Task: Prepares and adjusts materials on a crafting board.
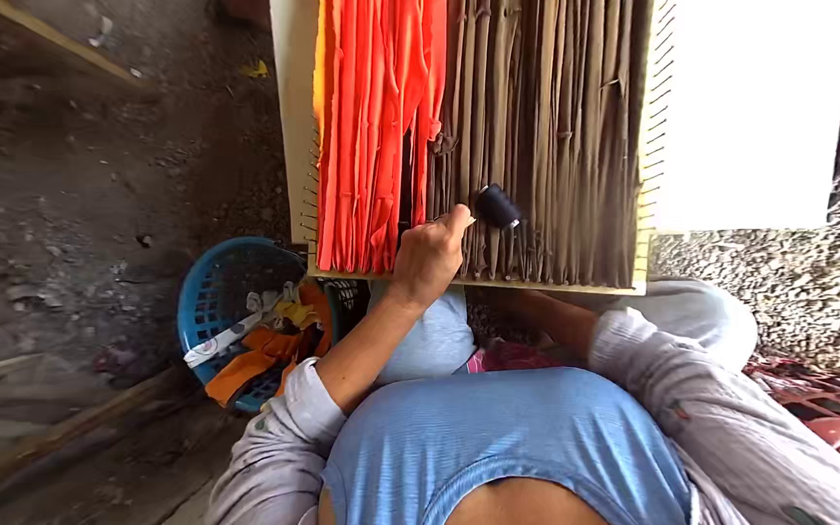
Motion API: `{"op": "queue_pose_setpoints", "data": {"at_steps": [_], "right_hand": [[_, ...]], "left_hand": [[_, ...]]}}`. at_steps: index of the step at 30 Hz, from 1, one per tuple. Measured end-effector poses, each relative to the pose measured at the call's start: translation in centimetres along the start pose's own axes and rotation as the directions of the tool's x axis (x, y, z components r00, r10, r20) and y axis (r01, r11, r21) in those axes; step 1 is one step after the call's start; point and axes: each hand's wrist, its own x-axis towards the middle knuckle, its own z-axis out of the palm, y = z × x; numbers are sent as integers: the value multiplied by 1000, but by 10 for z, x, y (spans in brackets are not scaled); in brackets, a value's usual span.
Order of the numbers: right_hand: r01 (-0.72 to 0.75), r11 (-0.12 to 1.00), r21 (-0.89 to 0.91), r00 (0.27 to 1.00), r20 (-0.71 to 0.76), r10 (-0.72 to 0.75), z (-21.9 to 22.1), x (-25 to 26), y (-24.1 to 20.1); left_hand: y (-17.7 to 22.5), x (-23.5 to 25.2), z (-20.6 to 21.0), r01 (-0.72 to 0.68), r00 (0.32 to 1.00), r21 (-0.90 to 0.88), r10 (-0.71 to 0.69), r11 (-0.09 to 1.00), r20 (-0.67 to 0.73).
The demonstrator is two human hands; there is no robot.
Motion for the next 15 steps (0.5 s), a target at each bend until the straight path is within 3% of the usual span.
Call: {"op": "queue_pose_setpoints", "data": {"at_steps": [1, 2, 6, 8, 10, 12, 15], "right_hand": [[110, 988, -113, 993, -18, -113, 27, 17, 30], [223, 959, -176, 961, -127, -247, 55, 36, 60], [115, 970, -213, 988, -81, -135, 57, 0, 56], [130, 981, -142, 989, -53, -139, 51, -36, 55], [252, 968, -18, 965, -75, -253, 51, -65, 68], [398, 894, 208, 917, -133, -377, 54, -93, 83], [489, 762, 424, 871, -203, -447, 60, -118, 94]], "left_hand": [[1, 1, -2, -12, 1000, 11, 13, 1000, -19], [2, 1, -3, -26, 998, 29, 27, 999, -50], [16, -6, -22, -23, 994, 54, 29, 998, -105], [20, -13, -33, 17, 996, 34, -14, 999, -91], [20, -22, -43, 84, 996, 11, -83, 996, -36], [16, -32, -49, 167, 985, -43, -165, 985, 39], [5, -45, -52, 261, 963, -189, -243, 947, 116]]}}
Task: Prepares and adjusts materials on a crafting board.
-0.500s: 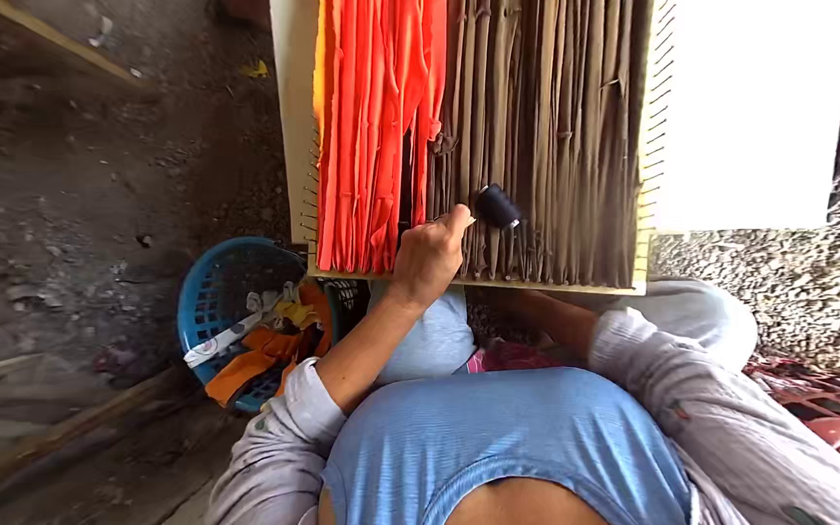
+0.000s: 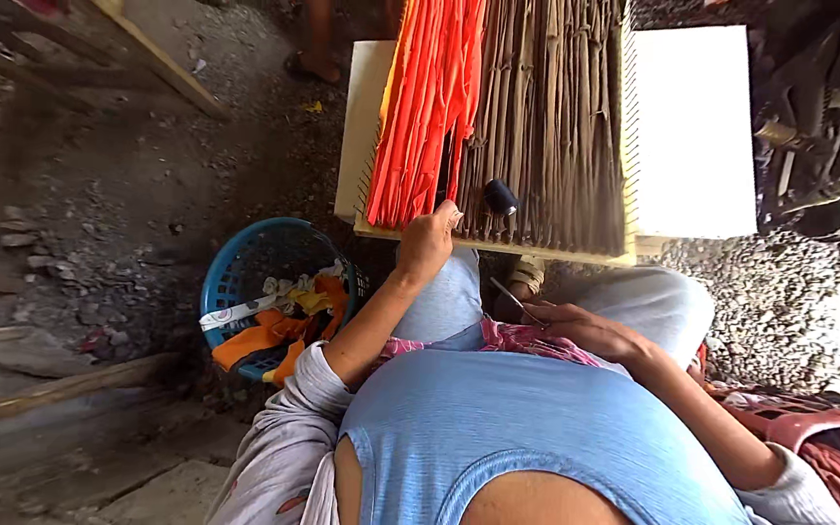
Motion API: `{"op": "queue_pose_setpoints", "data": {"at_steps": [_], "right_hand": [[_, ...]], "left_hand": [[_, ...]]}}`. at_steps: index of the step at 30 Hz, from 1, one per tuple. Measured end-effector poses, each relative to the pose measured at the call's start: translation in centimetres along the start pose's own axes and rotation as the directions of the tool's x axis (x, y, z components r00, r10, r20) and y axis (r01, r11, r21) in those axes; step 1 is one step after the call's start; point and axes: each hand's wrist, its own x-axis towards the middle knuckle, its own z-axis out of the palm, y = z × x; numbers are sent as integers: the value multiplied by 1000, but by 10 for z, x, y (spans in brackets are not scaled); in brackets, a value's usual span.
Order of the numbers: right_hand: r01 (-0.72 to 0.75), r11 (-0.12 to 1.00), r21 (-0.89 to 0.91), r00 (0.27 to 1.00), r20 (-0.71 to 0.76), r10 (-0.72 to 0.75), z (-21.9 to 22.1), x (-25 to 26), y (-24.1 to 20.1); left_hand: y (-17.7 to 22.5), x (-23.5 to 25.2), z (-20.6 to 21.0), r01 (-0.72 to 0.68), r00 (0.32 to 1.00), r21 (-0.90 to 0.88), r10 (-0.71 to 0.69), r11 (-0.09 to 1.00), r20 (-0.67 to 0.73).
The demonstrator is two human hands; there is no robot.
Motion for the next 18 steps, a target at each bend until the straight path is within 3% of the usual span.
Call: {"op": "queue_pose_setpoints", "data": {"at_steps": [5, 10, 18], "right_hand": [[128, 981, 148, 990, 34, -135, 6, -15, -30], [161, 942, 294, 978, 83, -193, 3, -11, -52], [118, 914, 388, 992, -87, -91, 12, 8, -52]], "left_hand": [[-16, -7, -2, 64, 998, -260, -60, 963, 23], [-19, -10, -11, 114, 993, -323, -98, 940, 63], [-20, -24, -17, 164, 986, -384, -135, 909, 102]]}}
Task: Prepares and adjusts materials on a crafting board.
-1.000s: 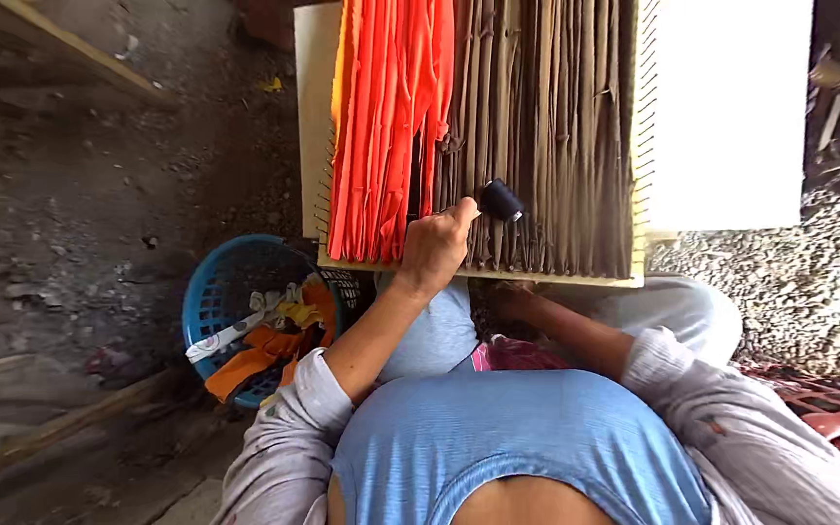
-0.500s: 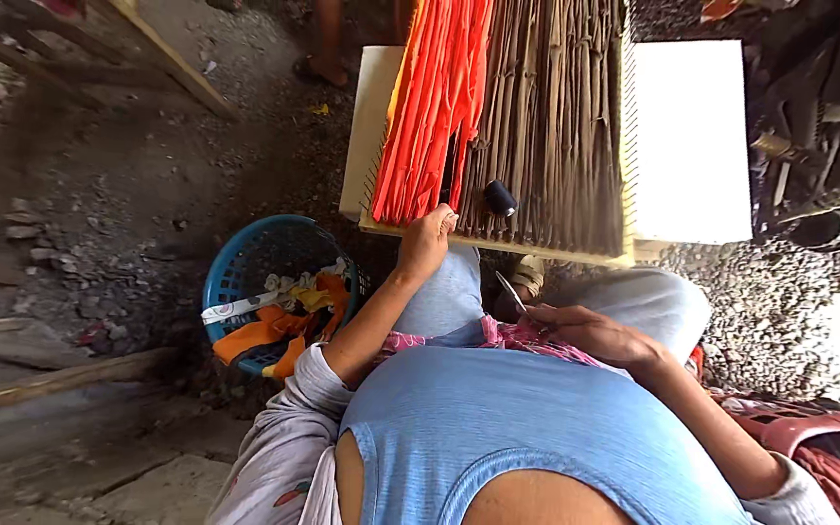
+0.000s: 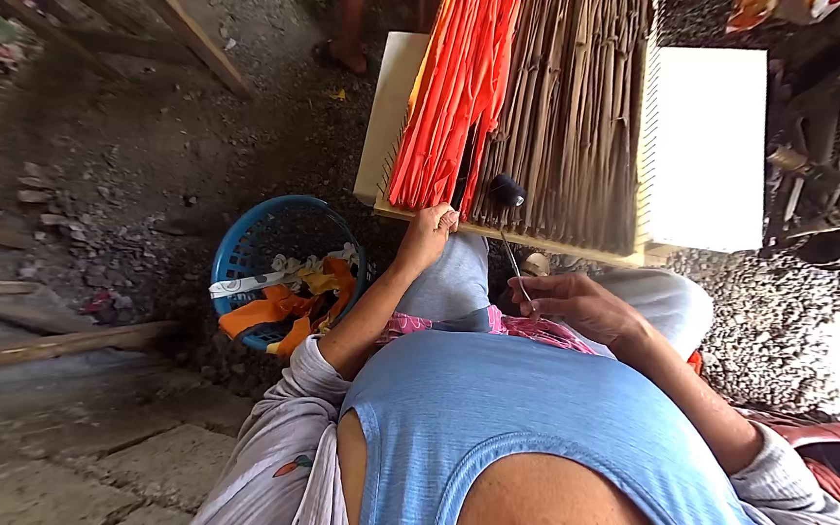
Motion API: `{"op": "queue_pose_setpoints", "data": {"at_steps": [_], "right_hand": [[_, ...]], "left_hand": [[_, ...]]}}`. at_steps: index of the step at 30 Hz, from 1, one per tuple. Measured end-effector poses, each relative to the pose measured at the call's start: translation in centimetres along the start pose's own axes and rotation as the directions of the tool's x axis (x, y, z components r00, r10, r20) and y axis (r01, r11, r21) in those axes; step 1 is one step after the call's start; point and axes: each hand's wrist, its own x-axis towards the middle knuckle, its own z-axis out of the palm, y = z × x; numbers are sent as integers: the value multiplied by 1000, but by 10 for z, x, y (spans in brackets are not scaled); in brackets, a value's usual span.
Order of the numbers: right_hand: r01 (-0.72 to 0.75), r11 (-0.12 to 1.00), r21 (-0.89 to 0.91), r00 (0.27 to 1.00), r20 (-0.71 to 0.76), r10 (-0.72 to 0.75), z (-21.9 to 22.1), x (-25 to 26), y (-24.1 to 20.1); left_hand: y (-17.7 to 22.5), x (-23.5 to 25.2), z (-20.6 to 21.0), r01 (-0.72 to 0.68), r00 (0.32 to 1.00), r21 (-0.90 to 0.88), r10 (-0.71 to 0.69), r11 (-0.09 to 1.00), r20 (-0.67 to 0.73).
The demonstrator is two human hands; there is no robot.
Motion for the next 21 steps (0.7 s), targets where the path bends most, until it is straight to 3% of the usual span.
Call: {"op": "queue_pose_setpoints", "data": {"at_steps": [4, 9, 14, 21], "right_hand": [[-10, 998, 65, 999, -47, 13, 0, 7, 2], [7, 999, -42, 1000, 14, -6, -4, 31, 4], [-20, 999, -38, 1000, -8, 20, 0, 53, -5], [-9, 1000, -27, 1000, 11, 9, -1, 67, -12]], "left_hand": [[-1, -12, 3, 15, 1000, -34, -15, 999, 6], [-9, -19, 10, 22, 999, -75, -24, 997, -22], [-8, -25, 12, 57, 998, -157, -63, 986, -32], [-7, -37, 13, 32, 999, -90, -34, 995, -27]]}}
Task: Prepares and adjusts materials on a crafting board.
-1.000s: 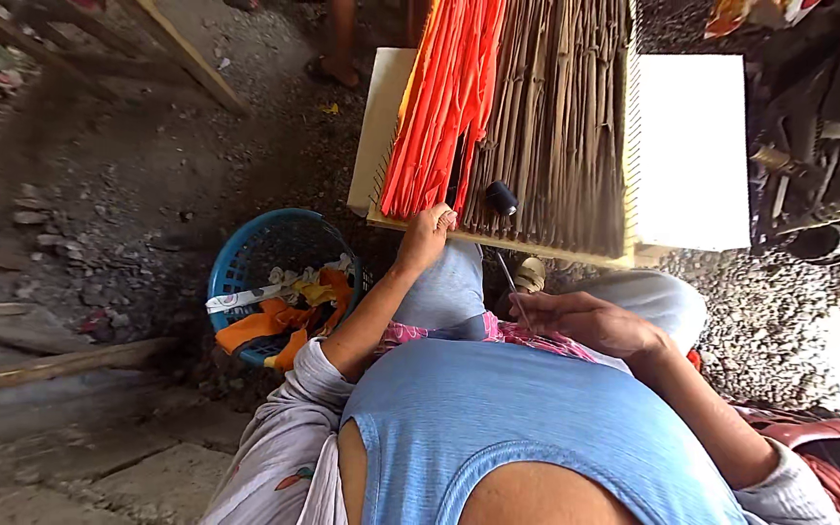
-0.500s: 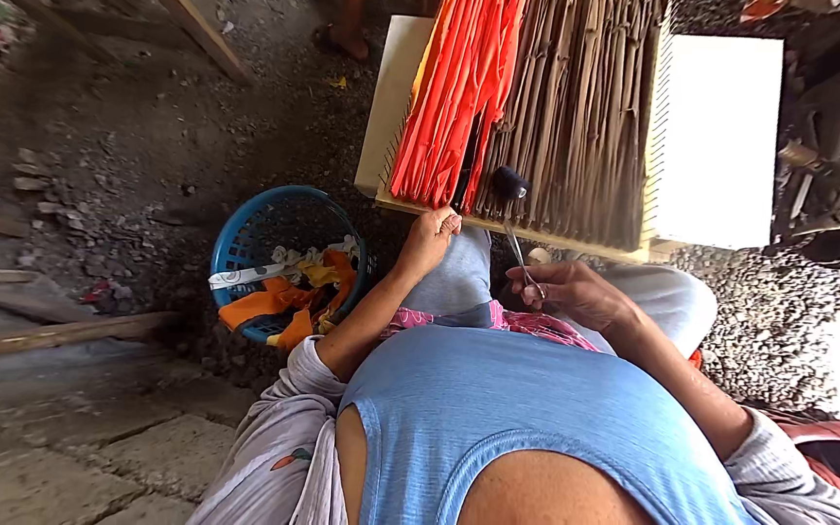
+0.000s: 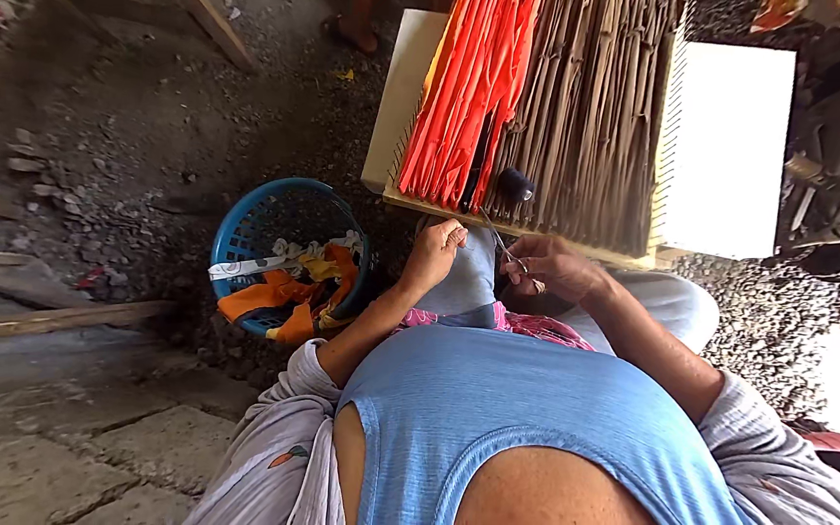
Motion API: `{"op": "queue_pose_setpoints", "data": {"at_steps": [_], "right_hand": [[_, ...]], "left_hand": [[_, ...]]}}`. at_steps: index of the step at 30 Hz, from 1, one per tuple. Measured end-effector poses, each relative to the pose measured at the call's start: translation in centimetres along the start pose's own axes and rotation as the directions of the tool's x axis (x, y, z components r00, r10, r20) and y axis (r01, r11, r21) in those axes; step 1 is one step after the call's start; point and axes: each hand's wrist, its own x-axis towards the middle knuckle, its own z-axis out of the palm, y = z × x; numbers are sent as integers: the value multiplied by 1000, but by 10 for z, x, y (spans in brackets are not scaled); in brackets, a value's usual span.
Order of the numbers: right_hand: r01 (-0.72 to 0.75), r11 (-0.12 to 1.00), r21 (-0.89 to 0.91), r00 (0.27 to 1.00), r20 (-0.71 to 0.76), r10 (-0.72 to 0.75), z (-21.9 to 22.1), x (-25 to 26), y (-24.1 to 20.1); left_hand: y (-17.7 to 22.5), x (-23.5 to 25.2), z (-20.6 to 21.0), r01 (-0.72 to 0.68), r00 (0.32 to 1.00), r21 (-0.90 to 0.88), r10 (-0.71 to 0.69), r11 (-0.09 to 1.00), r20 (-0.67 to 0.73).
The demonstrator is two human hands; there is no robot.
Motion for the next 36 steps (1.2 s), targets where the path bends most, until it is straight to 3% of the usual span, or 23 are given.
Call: {"op": "queue_pose_setpoints", "data": {"at_steps": [10, 15, 26, 36], "right_hand": [[52, 995, -85, 999, 5, -52, 0, 16, -10], [67, 991, -120, 998, -7, -68, -1, 10, -12], [-8, 996, -92, 1000, 9, 9, 2, 13, -15], [84, 978, -191, 996, -13, -88, 1, 7, -11]], "left_hand": [[-7, -1, 1, -10, 1000, 66, 9, 998, 15], [51, -41, -21, 108, 991, 104, -116, 989, 72], [36, -54, -24, 94, 988, 100, -105, 991, 111], [34, -57, -25, 102, 989, 85, -111, 991, 101]]}}
